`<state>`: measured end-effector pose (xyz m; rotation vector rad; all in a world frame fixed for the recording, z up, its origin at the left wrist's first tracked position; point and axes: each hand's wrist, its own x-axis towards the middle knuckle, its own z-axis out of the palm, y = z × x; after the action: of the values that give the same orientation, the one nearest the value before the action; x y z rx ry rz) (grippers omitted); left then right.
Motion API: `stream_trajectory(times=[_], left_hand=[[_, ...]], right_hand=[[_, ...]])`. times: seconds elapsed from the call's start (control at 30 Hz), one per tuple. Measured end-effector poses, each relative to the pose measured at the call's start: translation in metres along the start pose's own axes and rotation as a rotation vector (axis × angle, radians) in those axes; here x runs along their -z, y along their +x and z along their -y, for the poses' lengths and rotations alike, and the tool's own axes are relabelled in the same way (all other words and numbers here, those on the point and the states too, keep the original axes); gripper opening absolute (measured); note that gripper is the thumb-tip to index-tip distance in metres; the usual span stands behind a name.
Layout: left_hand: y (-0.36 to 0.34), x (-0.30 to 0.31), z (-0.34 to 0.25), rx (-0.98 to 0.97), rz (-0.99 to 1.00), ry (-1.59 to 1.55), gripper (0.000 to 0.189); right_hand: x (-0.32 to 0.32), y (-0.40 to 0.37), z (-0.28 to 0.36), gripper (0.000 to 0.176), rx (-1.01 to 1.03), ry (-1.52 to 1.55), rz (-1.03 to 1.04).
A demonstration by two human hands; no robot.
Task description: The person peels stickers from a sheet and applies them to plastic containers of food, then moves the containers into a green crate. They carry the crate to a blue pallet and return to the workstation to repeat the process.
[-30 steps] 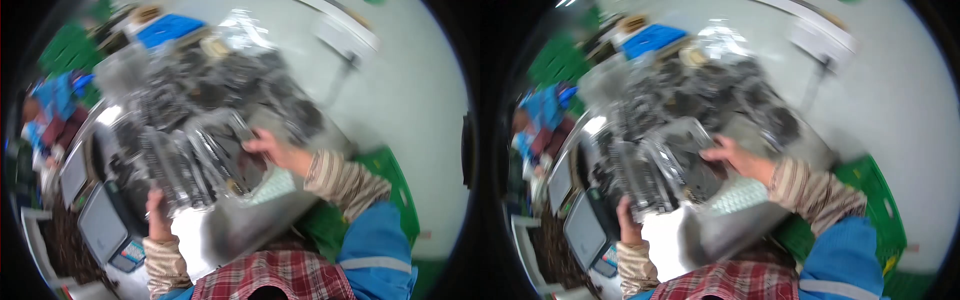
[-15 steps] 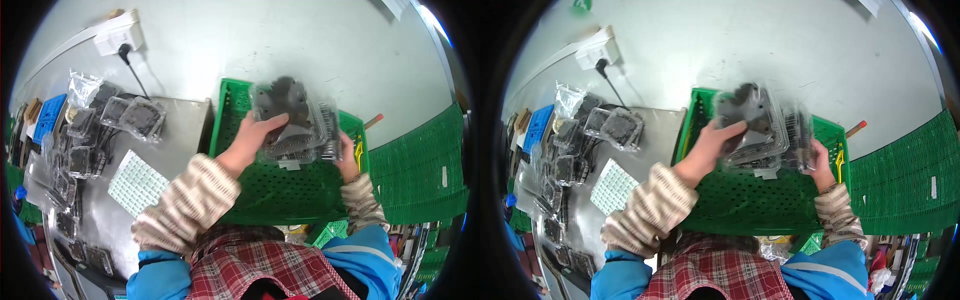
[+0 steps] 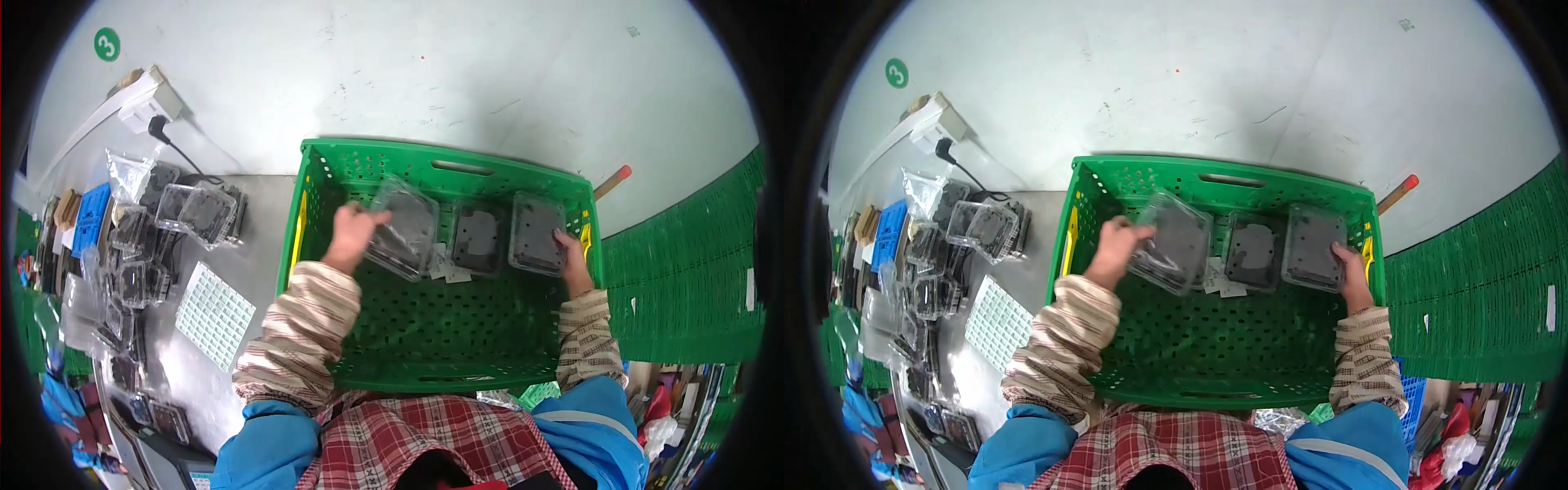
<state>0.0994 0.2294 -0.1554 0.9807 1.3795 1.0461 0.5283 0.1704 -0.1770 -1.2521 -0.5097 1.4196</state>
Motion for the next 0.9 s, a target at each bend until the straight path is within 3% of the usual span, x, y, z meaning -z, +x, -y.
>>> stream_trajectory(times=[0.07, 0.1, 0.13, 0.17, 0.2, 0.23, 0.27, 0.3, 0.4, 0.47, 0.53, 0.6, 0.63, 0.67, 0.73, 0.77, 0.8, 0.83, 0.87, 0.9], left_hand=[[0.007, 0.033, -0.006, 0.068, -0.064, -0.047, 0.025], [0.015, 0.046, 0.000, 0.041, -0.114, -0.011, 0.030], [0.020, 0.049, 0.009, 0.035, -0.130, -0.013, 0.030], [0.023, 0.050, 0.018, -0.067, -0.244, 0.333, 0.032], [0.025, 0.051, 0.027, -0.165, -0.356, 0.681, 0.034], [0.020, 0.049, 0.033, -0.230, -0.441, 0.773, 0.042], [0.008, 0.044, 0.018, -0.077, -0.437, 0.849, 0.043], [0.007, 0.043, 0.030, -0.248, -0.459, 0.965, 0.043], [-0.002, 0.033, 0.060, -0.733, -0.629, 1.248, 0.030], [-0.024, 0.026, 0.008, -0.844, -0.328, 1.116, 0.018], [-0.038, 0.005, -0.031, -0.981, -0.160, 1.048, 0.009], [-0.032, 0.013, -0.049, -0.781, -0.126, 1.168, 0.006], [-0.011, 0.059, -0.046, -0.946, -0.140, 1.207, 0.005], [0.022, 0.089, -0.029, -0.886, -0.210, 1.441, 0.008], [-0.003, 0.103, -0.022, -0.960, -0.162, 1.034, 0.010], [-0.021, 0.098, -0.037, -0.761, -0.081, 1.107, 0.010], [-0.026, 0.070, -0.034, -0.587, -0.121, 1.106, 0.012], [-0.044, 0.047, -0.041, -0.404, -0.273, 0.928, 0.015], [-0.119, 0.073, -0.088, -0.610, -0.054, 0.918, 0.020], [-0.109, 0.084, -0.078, -0.888, 0.067, 0.901, 0.025]], right_hand=[[0.009, 0.011, -0.019, 0.032, 0.156, -0.309, -0.164], [0.014, 0.021, -0.028, 0.032, 0.157, -0.310, -0.147], [0.023, 0.032, -0.038, 0.036, 0.222, -0.663, -0.282], [0.018, 0.031, -0.044, 0.041, 0.291, -1.014, -0.418], [0.012, 0.023, -0.052, 0.041, 0.298, -1.014, -0.402], [-0.006, 0.009, -0.053, 0.046, 0.395, -1.278, -0.490], [-0.032, -0.003, -0.051, 0.052, 0.501, -1.537, -0.583], [-0.056, -0.008, -0.050, 0.060, 0.612, -1.587, -0.406], [-0.161, -0.027, -0.068, 0.053, 0.925, -1.372, 0.107], [-0.240, -0.051, -0.061, 0.048, 1.172, -1.302, 0.208], [-0.288, -0.043, -0.048, 0.048, 1.404, -1.290, 0.273], [-0.316, -0.025, -0.043, 0.050, 1.445, -1.368, 0.212], [-0.324, -0.013, -0.037, 0.052, 1.503, -1.452, 0.133], [-0.322, -0.006, -0.034, 0.052, 1.529, -1.444, 0.150], [-0.308, 0.003, -0.045, 0.059, 1.254, -1.649, 0.223], [-0.298, 0.009, -0.054, 0.066, 1.404, -1.665, 0.094], [-0.270, 0.022, -0.058, 0.068, 1.573, -1.708, -0.051], [-0.277, -0.007, -0.040, 0.065, 1.232, -1.837, 0.034], [-0.272, -0.019, -0.035, 0.063, 1.357, -1.767, 0.075], [-0.276, -0.022, -0.030, 0.062, 1.424, -1.660, 0.272]])
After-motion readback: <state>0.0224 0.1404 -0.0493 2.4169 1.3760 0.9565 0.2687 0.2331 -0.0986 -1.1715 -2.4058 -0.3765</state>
